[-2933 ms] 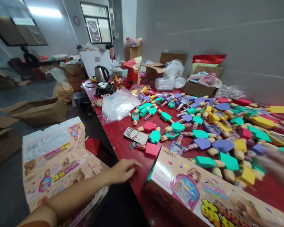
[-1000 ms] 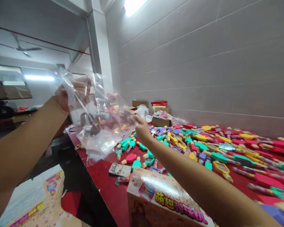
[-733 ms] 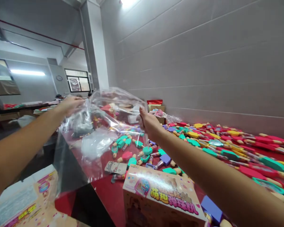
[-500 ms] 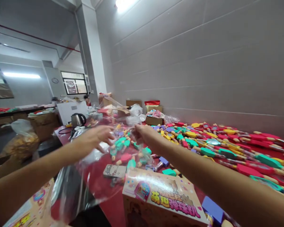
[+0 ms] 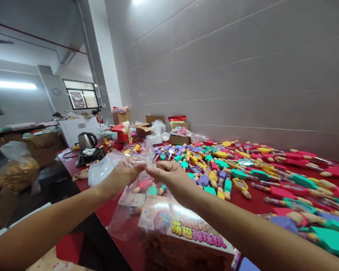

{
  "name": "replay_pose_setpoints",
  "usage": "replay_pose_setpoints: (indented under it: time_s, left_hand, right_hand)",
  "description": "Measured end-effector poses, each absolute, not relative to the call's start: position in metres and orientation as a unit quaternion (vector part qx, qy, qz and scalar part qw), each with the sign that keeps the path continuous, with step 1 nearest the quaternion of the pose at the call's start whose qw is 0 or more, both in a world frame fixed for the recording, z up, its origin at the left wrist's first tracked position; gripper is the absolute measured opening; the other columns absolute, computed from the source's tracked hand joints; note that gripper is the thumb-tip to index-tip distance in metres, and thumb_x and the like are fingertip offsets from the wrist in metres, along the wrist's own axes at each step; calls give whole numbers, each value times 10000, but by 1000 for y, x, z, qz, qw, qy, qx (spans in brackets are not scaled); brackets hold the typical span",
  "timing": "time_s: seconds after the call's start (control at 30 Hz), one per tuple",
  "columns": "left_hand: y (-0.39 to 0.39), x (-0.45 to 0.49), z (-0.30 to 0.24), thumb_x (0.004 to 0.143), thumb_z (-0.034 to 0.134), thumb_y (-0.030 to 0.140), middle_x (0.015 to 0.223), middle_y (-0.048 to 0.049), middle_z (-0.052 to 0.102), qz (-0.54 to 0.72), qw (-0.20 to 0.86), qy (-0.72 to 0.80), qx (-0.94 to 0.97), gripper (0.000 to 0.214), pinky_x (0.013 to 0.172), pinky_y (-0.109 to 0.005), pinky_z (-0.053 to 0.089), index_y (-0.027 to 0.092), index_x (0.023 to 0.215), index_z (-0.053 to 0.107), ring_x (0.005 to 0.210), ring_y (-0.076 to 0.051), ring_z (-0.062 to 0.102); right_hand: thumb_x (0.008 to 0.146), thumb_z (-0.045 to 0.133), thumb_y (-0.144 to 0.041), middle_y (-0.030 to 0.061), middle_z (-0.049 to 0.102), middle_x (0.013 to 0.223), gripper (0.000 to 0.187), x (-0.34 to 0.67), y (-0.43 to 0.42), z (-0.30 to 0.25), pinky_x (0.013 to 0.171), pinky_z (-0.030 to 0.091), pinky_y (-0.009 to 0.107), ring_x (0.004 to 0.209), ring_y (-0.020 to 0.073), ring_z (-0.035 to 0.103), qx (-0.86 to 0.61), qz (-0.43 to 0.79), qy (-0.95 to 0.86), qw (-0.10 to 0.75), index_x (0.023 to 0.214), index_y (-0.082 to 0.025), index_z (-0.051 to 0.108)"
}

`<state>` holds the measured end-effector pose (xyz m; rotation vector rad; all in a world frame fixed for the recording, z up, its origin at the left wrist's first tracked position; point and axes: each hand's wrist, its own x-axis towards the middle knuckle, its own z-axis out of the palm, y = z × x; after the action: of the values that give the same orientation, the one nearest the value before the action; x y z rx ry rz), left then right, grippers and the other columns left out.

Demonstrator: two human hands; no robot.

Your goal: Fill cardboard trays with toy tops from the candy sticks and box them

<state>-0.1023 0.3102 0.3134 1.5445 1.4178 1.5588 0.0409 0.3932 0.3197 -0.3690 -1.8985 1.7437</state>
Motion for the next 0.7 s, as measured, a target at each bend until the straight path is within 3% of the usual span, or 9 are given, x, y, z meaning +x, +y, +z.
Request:
replay_pose_setpoints:
  time_s: [0.1, 0.17, 0.27, 0.33, 0.43, 0.5, 0.6, 0.7]
  left_hand:
    - [309, -101, 311, 673, 619, 691, 459, 47, 406, 583, 256, 543, 547, 575, 454, -210, 297, 147, 558, 472, 428, -57, 354]
    - [305, -97, 311, 656, 674, 651, 675, 1, 589, 625, 320, 497, 510, 527, 604, -228, 432, 148, 790, 587, 609, -108, 542]
    - [299, -88, 315, 586, 674, 718, 958, -50, 633, 644, 486, 403, 433, 771, 790, -310, 471, 195, 1126, 503, 895, -200, 606]
    - [296, -83, 319, 580, 694, 690, 940, -54, 636, 629, 537, 405, 389, 740, 781, -312, 466, 188, 1089, 502, 917, -219, 605]
    - [298, -82, 320, 665, 737, 404, 912, -46, 644, 636, 523, 430, 371, 393, 793, -285, 455, 160, 914, 556, 899, -194, 607]
    - [300, -85, 316, 736, 666, 345, 962, -60, 658, 639, 522, 416, 381, 269, 877, -301, 439, 151, 907, 594, 968, -200, 597]
    - [299, -89, 308, 768, 641, 406, 1029, -68, 667, 625, 536, 388, 414, 314, 989, -302, 385, 145, 941, 642, 1090, -208, 556]
    - [296, -94, 305, 754, 683, 314, 894, -58, 686, 632, 538, 390, 400, 200, 897, -284, 457, 134, 833, 649, 915, -175, 624]
  right_hand:
    - [642, 661, -624, 0, 497, 593, 487, 40, 388, 315, 425, 337, 213, 492, 79, 436, -140, 676, -664, 288, 640, -177, 468]
    - [732, 548, -626, -1, 497, 620, 444, 39, 384, 311, 394, 329, 226, 462, 89, 432, -141, 659, -683, 283, 743, -188, 478]
    - [805, 507, -472, 1, 493, 679, 282, 38, 380, 302, 441, 361, 240, 515, 107, 455, -123, 515, -793, 302, 825, -193, 475]
    - [757, 603, -385, 35, 528, 793, 242, 37, 380, 296, 561, 415, 275, 666, 145, 504, -99, 364, -858, 349, 846, -190, 491]
    - [667, 713, -393, 83, 537, 931, 385, 35, 380, 290, 675, 432, 323, 825, 200, 506, -75, 236, -876, 414, 905, -185, 492]
    - [699, 659, -480, 73, 516, 861, 406, 33, 380, 292, 617, 427, 309, 748, 182, 493, -91, 278, -855, 429, 875, -184, 444]
    - [755, 535, -570, 15, 443, 709, 408, 29, 381, 300, 509, 376, 269, 599, 132, 422, -151, 383, -810, 417, 778, -206, 353]
    - [807, 479, -524, 2, 410, 652, 359, 30, 385, 304, 520, 344, 260, 589, 121, 390, -152, 372, -828, 390, 697, -201, 369]
